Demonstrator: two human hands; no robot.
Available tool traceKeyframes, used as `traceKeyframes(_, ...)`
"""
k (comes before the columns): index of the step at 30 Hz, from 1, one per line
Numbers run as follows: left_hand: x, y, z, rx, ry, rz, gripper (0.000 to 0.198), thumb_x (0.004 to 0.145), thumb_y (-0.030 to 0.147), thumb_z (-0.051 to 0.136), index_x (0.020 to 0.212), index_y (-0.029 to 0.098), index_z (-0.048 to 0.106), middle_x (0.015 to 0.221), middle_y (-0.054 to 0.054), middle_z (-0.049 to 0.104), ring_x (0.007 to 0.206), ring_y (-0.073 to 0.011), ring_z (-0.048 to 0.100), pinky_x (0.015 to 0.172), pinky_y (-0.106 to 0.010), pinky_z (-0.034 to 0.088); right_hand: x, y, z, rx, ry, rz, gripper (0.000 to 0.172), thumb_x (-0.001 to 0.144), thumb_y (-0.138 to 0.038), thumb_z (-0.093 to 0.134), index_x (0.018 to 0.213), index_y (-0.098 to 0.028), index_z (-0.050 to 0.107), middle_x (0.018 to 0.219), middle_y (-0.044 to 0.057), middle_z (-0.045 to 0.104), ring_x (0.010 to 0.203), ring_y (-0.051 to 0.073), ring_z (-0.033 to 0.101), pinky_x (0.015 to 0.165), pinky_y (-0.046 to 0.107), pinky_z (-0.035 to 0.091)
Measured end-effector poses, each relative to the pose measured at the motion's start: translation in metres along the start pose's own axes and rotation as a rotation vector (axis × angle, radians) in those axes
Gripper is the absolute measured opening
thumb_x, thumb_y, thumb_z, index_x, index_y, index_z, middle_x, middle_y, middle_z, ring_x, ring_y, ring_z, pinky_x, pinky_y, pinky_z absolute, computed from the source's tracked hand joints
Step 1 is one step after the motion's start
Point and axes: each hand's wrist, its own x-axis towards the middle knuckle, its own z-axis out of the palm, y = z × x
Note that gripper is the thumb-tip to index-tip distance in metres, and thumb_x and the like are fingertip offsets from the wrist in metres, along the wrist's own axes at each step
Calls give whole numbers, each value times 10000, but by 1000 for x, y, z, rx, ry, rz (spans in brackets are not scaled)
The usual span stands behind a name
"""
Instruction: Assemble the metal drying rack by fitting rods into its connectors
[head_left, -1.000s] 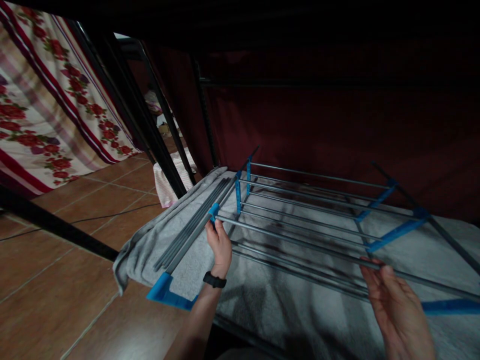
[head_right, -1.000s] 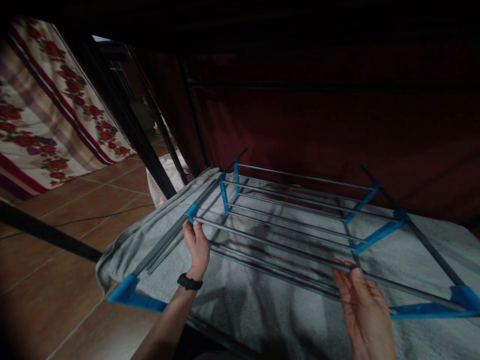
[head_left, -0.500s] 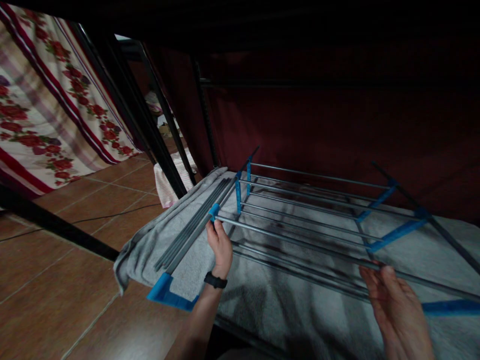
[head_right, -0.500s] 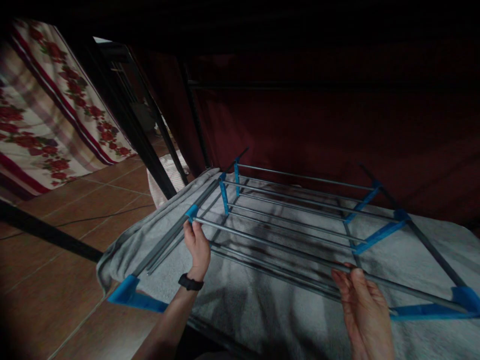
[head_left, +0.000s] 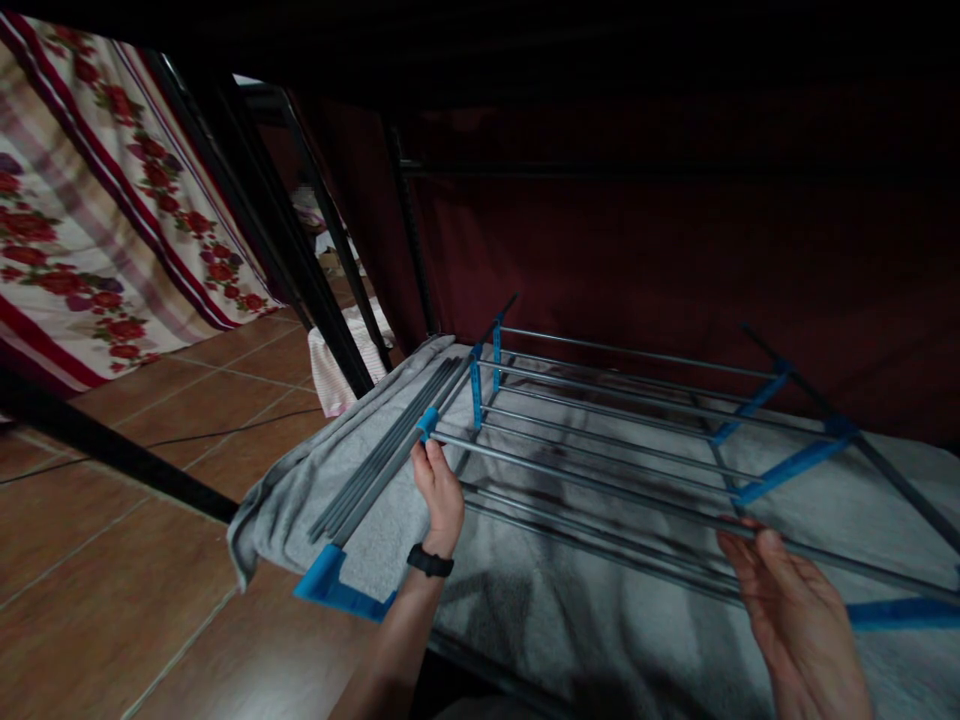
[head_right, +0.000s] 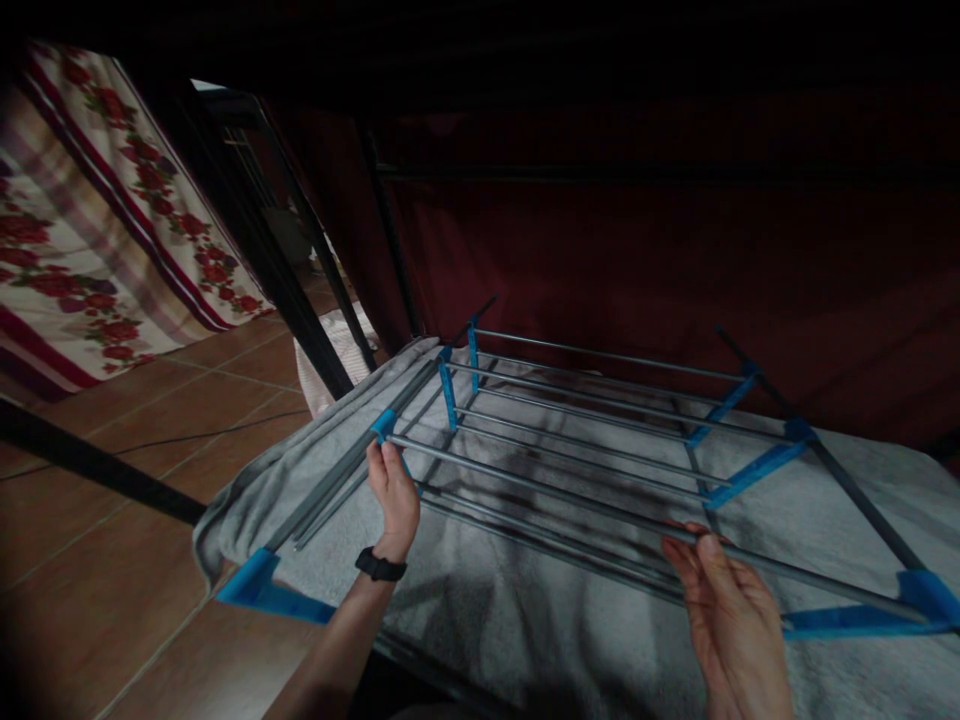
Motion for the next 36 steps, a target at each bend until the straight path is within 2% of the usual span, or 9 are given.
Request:
traceKeyframes(6,1,-3,0,5,3,-19,478,984,565,427,1151,159,615,1122,-118,650,1062,-236,599,1015,-382,454,0,-1,-1,-23,-29,-8,212,663,-362,876,714,-223,724,910,28,746,837,193,710,818,334,621)
traceKeyframes(12,1,-1,0,3,4,-18,495,983,565,418,1182,155,611,1182,-134,646,1119,-248,595,1051,-393,438,-2,-4,3,15,-11,31,218,659,-353,884,735,-217,732,916,9,746,829,157,710,817,288,614)
traceKeyframes(17,1,1,-1,-15,0,-30,478,979,567,428,1173,173,617,1188,-124,650,1175,-250,581,1083,-391,417,-1,0,3,-10,3,-13,228,656,-373,880,722,-222,723,880,19,745,763,171,702,792,332,620)
traceKeyframes(26,1,0,0,-14,-3,-20,496,984,567,418,1197,162,611,1207,-132,649,1158,-247,587,1087,-388,417,0,6,-1,-42,-2,-17,170,718,-368,836,758,-231,743,714,4,707,704,190,687,891,404,581)
traceKeyframes(31,1,0,0,-5,2,-28,509,984,570,410,1203,154,608,1230,-145,641,1193,-258,576,1098,-394,408,-2,4,4,-40,20,6,240,693,-421,855,764,-226,734,643,-15,682,650,173,688,780,343,609)
traceKeyframes(36,0,2,0,-18,-8,-35,495,987,563,409,1223,175,607,1283,-140,628,1252,-257,553,1127,-389,384,-1,1,4,-18,8,34,269,649,-421,886,752,-222,737,672,-20,710,640,160,697,696,284,609)
